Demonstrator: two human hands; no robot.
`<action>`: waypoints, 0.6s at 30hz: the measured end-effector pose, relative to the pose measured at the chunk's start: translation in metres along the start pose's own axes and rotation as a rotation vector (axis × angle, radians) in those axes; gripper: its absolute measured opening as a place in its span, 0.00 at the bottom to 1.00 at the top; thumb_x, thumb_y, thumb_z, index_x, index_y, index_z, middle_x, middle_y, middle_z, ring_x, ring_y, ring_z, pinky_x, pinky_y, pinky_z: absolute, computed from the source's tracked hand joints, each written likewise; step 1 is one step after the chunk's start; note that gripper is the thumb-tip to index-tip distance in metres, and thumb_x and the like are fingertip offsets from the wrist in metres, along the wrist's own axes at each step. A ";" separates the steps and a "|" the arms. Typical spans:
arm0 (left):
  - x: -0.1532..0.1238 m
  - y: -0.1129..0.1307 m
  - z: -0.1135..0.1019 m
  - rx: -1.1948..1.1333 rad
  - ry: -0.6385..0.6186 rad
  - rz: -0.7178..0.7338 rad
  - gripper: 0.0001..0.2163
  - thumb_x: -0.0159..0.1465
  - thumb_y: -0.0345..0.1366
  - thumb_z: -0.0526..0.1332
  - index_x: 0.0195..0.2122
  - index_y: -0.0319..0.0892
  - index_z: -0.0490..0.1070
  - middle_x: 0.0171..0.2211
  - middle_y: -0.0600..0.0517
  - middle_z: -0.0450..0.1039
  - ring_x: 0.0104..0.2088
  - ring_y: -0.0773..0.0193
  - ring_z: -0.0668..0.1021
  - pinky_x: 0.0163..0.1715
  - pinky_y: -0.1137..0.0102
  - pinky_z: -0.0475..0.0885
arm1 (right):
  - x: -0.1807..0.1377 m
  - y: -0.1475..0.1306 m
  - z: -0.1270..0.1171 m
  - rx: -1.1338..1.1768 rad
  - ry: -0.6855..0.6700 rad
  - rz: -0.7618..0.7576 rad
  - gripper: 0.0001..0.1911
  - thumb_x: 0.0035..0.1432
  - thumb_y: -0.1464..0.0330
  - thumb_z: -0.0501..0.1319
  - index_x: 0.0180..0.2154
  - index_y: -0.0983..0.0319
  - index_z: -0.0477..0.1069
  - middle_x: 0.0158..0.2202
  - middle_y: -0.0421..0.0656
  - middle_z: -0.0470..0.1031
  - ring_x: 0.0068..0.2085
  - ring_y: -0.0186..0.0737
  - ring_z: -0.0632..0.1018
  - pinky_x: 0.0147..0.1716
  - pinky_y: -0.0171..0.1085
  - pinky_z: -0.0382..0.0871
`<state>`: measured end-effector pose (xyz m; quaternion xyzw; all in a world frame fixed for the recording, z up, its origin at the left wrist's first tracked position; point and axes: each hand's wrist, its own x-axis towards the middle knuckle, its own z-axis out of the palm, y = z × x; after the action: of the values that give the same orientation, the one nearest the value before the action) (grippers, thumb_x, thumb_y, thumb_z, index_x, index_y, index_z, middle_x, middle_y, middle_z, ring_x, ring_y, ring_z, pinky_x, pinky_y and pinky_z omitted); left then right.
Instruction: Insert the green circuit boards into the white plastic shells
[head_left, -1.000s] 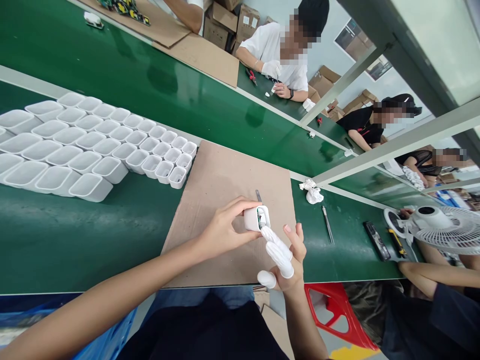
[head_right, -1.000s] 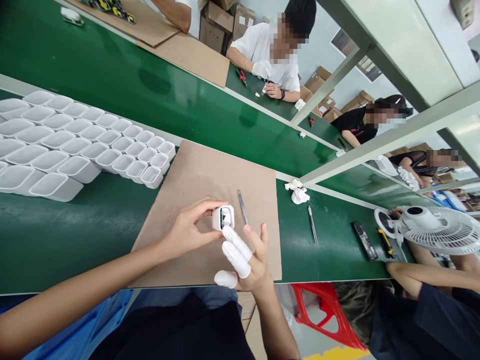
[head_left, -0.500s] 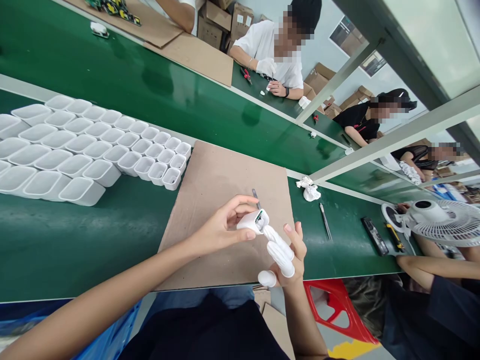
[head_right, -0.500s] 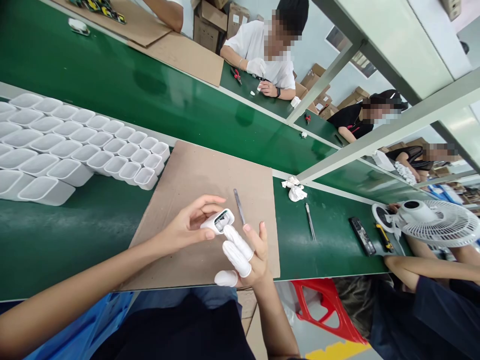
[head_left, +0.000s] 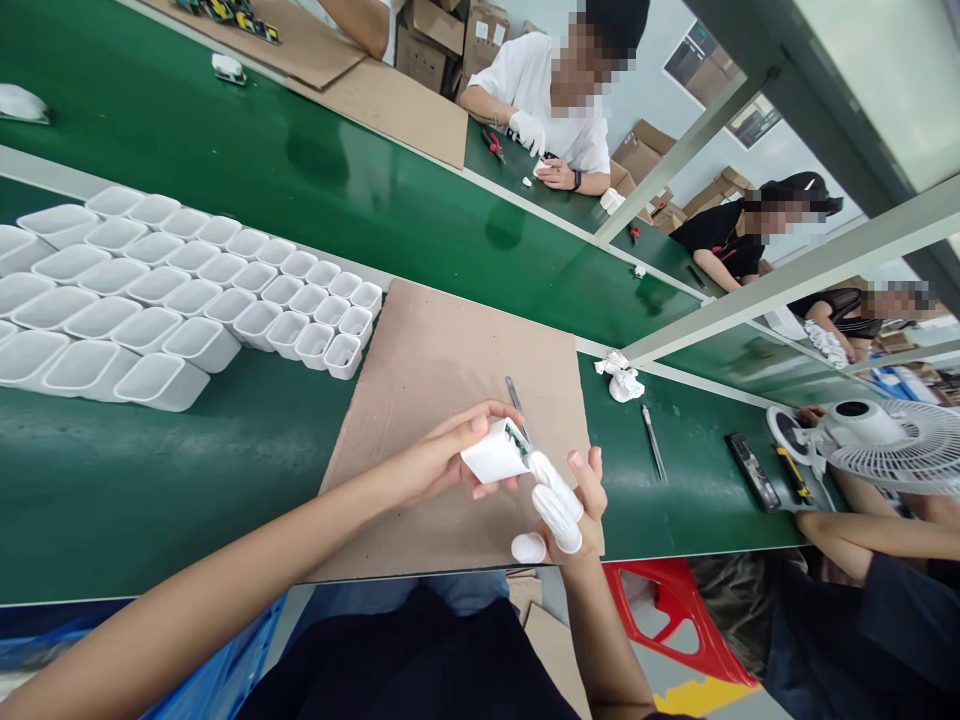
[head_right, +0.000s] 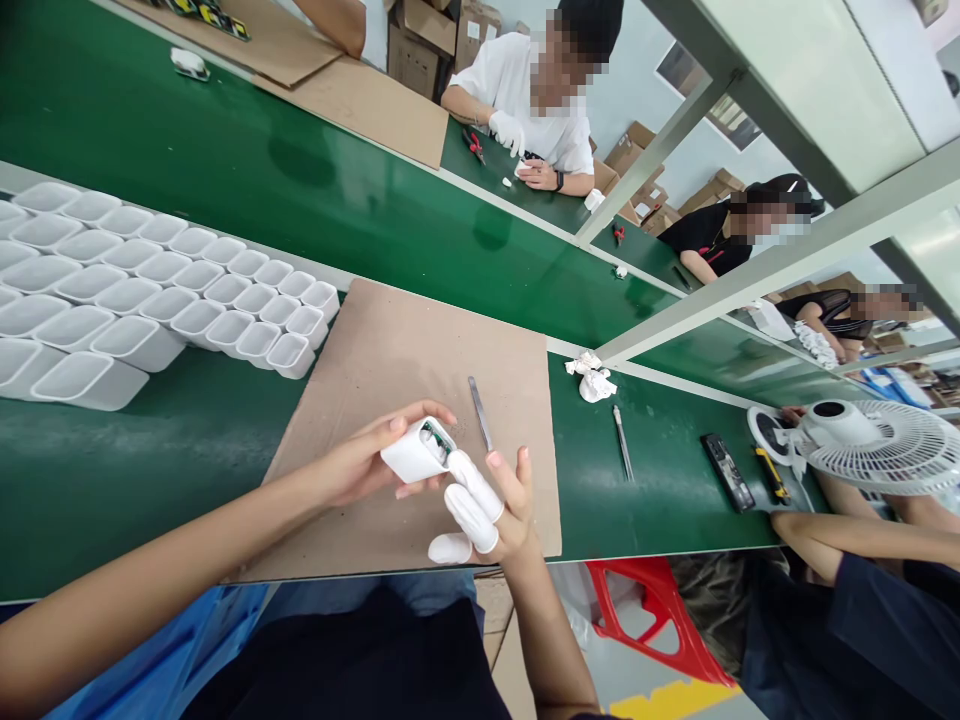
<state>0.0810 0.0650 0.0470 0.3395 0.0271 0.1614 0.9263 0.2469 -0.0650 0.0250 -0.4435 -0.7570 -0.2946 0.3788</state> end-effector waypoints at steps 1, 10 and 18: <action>0.000 0.000 0.001 -0.032 0.000 -0.012 0.25 0.59 0.58 0.66 0.47 0.43 0.68 0.31 0.50 0.76 0.26 0.64 0.77 0.19 0.75 0.61 | 0.000 0.000 0.001 -0.007 -0.004 -0.006 0.18 0.64 0.53 0.61 0.51 0.55 0.73 0.52 0.45 0.74 0.64 0.52 0.69 0.68 0.60 0.56; 0.002 0.000 -0.003 -0.156 0.054 -0.191 0.21 0.63 0.54 0.62 0.45 0.43 0.64 0.20 0.56 0.71 0.14 0.71 0.66 0.15 0.77 0.48 | 0.012 -0.009 0.013 -0.011 -0.044 -0.033 0.12 0.66 0.61 0.60 0.49 0.57 0.72 0.60 0.44 0.70 0.69 0.50 0.62 0.71 0.56 0.50; 0.001 0.002 -0.001 -0.114 0.012 -0.205 0.22 0.63 0.57 0.62 0.45 0.44 0.64 0.23 0.56 0.71 0.17 0.71 0.66 0.19 0.75 0.53 | -0.034 0.080 -0.024 -0.147 -0.084 0.360 0.32 0.65 0.55 0.59 0.66 0.56 0.56 0.68 0.51 0.58 0.69 0.61 0.60 0.66 0.66 0.51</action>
<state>0.0808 0.0671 0.0480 0.2808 0.0582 0.0690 0.9555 0.3371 -0.0644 0.0182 -0.6101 -0.6571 -0.2580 0.3598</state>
